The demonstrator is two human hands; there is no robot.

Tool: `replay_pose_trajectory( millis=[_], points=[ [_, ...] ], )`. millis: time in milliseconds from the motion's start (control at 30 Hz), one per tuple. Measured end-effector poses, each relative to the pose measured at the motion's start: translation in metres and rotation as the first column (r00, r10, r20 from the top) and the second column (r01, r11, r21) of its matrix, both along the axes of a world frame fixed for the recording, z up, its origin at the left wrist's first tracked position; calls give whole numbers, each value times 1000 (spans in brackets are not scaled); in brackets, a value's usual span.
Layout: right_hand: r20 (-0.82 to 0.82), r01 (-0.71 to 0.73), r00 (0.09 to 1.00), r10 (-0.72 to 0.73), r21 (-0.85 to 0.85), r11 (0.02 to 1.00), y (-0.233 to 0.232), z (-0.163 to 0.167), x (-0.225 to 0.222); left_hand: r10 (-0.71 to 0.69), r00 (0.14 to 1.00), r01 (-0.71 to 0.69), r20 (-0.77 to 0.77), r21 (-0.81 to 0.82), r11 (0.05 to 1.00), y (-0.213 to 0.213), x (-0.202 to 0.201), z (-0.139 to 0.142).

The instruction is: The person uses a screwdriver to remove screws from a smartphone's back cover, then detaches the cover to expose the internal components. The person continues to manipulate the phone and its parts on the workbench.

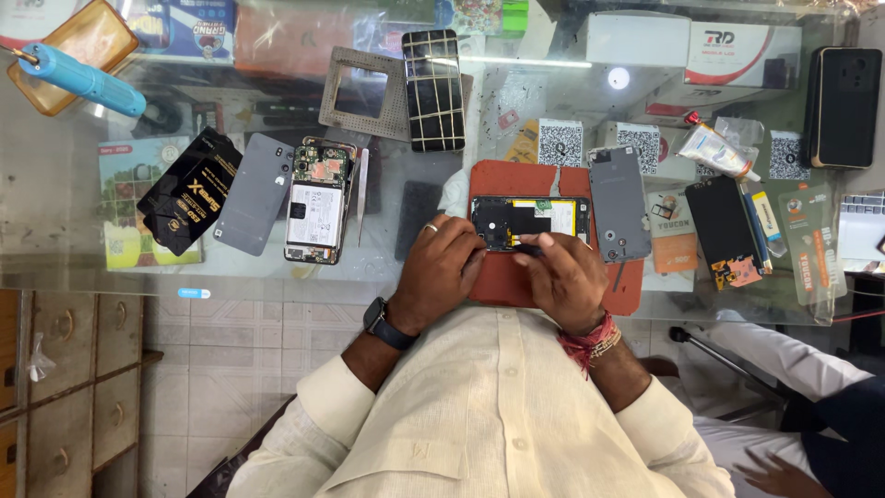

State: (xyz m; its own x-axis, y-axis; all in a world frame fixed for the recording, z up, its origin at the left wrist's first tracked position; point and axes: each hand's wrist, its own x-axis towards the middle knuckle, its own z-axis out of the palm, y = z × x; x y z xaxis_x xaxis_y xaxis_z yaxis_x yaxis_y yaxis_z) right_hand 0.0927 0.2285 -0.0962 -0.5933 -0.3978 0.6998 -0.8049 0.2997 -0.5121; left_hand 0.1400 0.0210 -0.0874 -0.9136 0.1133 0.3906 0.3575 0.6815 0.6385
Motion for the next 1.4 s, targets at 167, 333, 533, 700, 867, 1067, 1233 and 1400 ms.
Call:
replay_pose_trajectory(
  millis=[167,333,533,700,867,1067,1233,1400],
  points=[
    [31,-94,995,93,10,996,-2,19,-7,-37,999,36,-9,-74,997,1,-8,4],
    [118,-202,972,204,-31,979,-5,29,-16,-74,997,72,-15,-111,991,2,-17,6],
    [145,-152,977,153,-17,988,0,28,-25,-142,989,127,-40,-261,957,2,-27,7],
    [154,-209,966,210,-23,978,4,30,-31,-247,968,209,-49,-389,897,2,-33,16],
    [209,-242,948,238,-7,970,20,46,-38,-365,929,315,-53,-400,861,13,-50,39],
    [173,-230,958,230,-21,973,26,58,-55,-434,893,349,-120,-425,835,19,-73,55],
    [158,-195,966,204,-72,978,14,56,-60,-405,907,310,-114,-468,827,13,-72,53],
    [78,-113,990,114,-12,993,8,56,-61,-372,918,243,-135,-550,799,9,-72,51]
  ],
)
